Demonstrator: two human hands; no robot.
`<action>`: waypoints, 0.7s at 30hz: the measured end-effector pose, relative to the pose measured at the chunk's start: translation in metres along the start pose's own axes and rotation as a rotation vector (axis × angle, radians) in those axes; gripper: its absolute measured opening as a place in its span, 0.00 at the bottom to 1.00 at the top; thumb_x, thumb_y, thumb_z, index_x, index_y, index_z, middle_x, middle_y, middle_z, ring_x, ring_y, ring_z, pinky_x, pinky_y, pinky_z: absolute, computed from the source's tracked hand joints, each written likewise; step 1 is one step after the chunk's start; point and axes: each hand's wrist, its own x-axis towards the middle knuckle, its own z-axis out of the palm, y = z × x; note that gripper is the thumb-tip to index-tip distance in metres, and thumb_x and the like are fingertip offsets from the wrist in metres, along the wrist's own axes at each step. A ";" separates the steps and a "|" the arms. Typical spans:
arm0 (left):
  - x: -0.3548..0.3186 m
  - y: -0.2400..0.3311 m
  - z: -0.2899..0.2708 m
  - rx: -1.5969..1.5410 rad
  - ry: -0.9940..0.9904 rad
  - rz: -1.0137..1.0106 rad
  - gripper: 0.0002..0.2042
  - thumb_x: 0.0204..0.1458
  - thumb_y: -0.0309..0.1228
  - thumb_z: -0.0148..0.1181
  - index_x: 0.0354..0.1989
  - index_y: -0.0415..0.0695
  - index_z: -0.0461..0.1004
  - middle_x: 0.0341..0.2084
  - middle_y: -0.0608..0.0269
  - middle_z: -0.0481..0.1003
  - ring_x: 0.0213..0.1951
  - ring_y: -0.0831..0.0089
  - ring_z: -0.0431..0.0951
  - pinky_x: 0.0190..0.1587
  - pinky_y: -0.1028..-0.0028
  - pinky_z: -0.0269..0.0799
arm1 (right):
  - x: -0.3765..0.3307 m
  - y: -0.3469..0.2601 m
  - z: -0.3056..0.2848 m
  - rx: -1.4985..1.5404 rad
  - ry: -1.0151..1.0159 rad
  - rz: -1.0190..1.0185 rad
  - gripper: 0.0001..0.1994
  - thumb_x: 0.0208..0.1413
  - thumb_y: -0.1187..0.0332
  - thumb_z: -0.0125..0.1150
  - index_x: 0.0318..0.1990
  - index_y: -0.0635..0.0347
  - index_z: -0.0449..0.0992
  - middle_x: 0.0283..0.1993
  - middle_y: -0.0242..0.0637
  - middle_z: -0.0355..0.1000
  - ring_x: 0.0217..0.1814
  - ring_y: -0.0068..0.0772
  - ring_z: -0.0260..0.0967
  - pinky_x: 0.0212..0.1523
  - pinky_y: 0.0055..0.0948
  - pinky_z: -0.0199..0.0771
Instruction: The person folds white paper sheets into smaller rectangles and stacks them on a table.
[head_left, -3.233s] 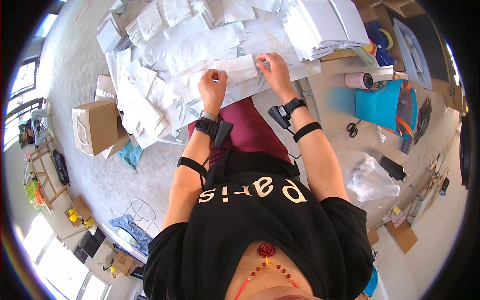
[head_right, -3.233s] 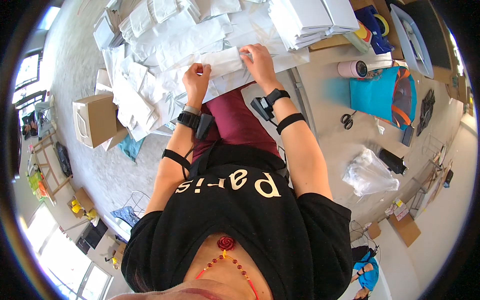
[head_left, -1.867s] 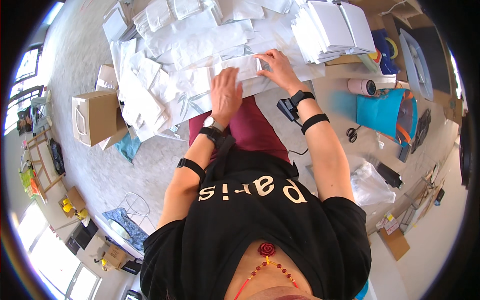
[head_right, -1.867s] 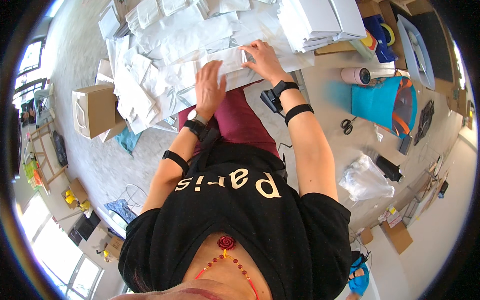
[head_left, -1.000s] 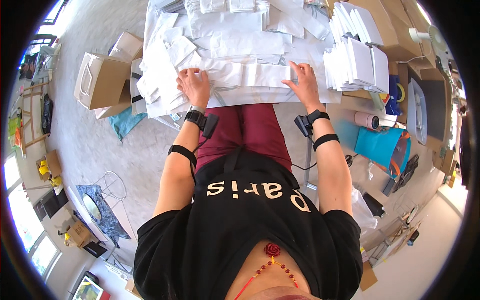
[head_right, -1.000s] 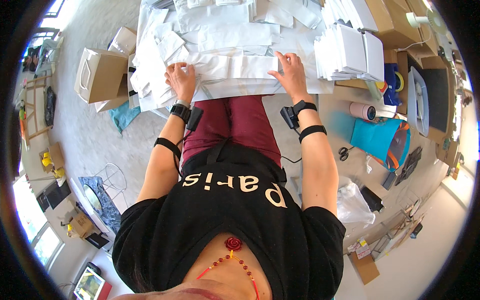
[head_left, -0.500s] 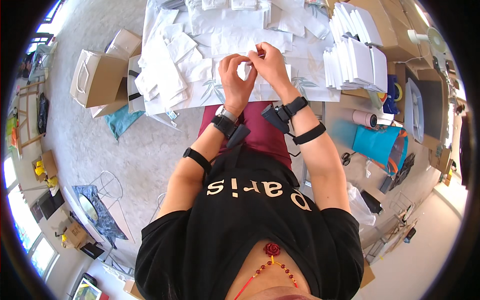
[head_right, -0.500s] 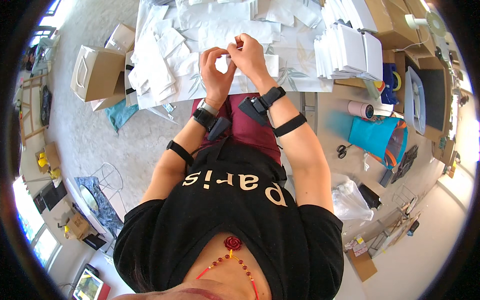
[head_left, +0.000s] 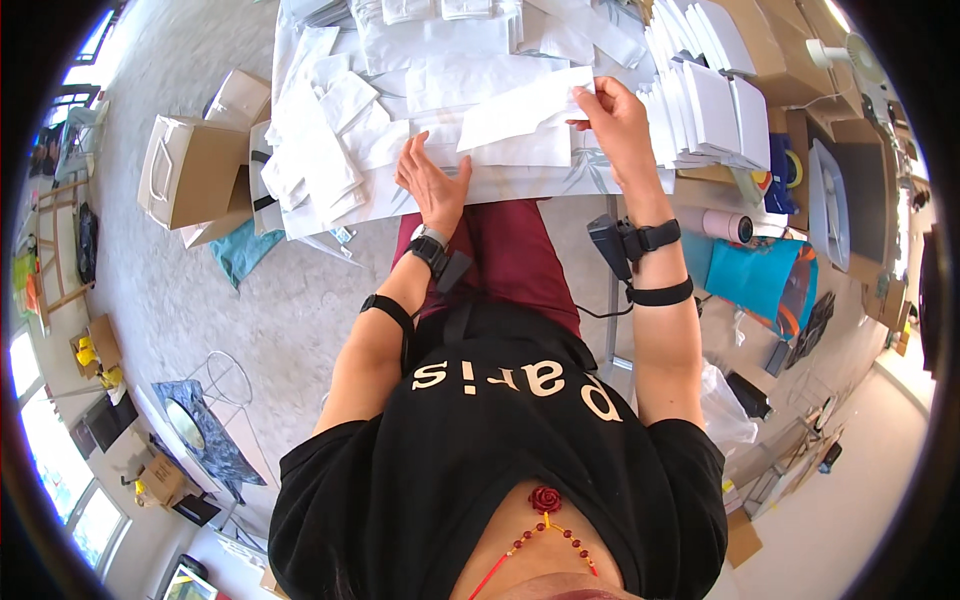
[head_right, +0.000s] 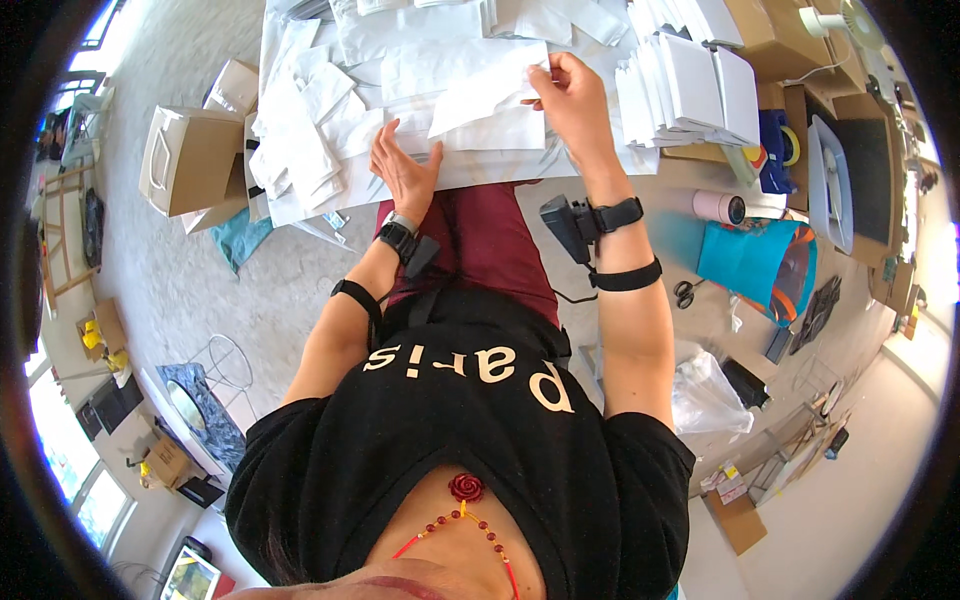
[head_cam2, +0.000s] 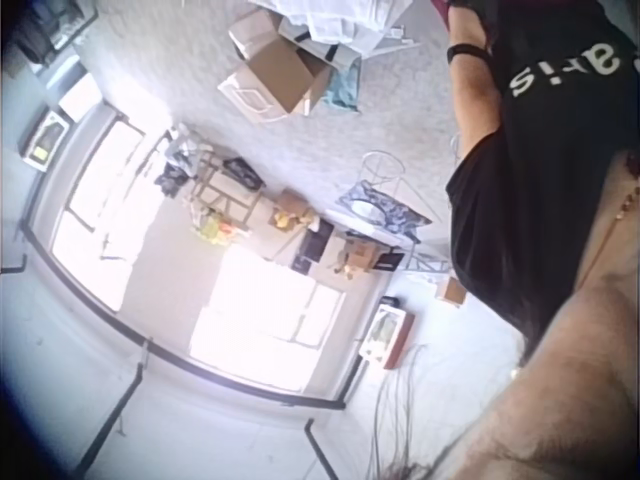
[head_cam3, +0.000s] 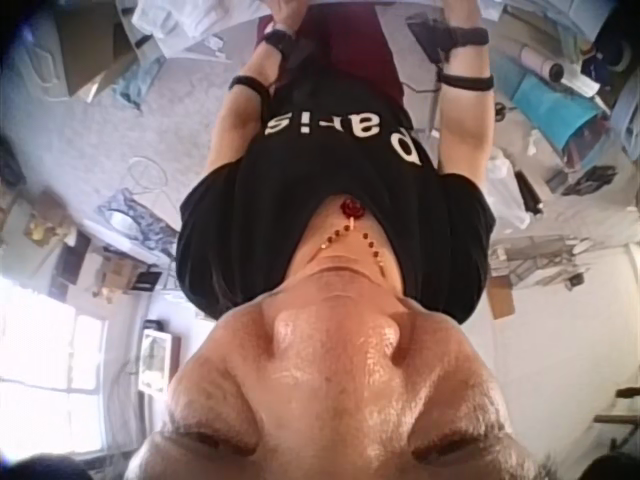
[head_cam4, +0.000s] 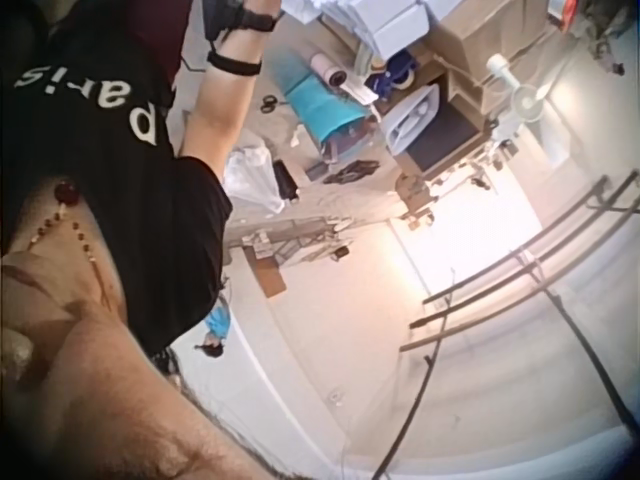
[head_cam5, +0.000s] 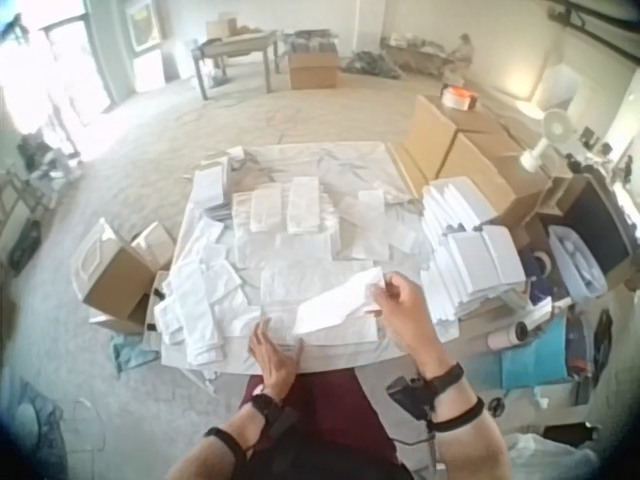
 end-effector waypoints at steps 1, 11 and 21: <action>0.001 -0.002 0.002 -0.005 -0.007 0.009 0.42 0.44 0.35 0.78 0.67 0.47 0.59 0.64 0.47 0.62 0.68 0.49 0.58 0.70 0.50 0.48 | 0.001 0.005 -0.008 -0.003 0.011 -0.003 0.10 0.67 0.65 0.63 0.47 0.64 0.79 0.39 0.32 0.80 0.39 0.19 0.76 0.41 0.24 0.81; 0.001 0.013 0.004 0.026 0.015 0.033 0.31 0.47 0.31 0.73 0.60 0.49 0.66 0.59 0.54 0.64 0.64 0.50 0.60 0.67 0.51 0.51 | 0.001 0.062 -0.052 -0.094 0.006 0.107 0.09 0.66 0.65 0.64 0.44 0.63 0.79 0.34 0.26 0.77 0.33 0.15 0.69 0.34 0.21 0.71; 0.006 0.051 0.007 -0.056 -0.206 0.369 0.27 0.46 0.35 0.73 0.57 0.48 0.72 0.55 0.55 0.68 0.60 0.53 0.64 0.65 0.52 0.53 | -0.011 0.057 -0.074 -0.027 0.034 0.169 0.10 0.66 0.64 0.63 0.46 0.62 0.80 0.37 0.28 0.79 0.36 0.16 0.72 0.37 0.21 0.71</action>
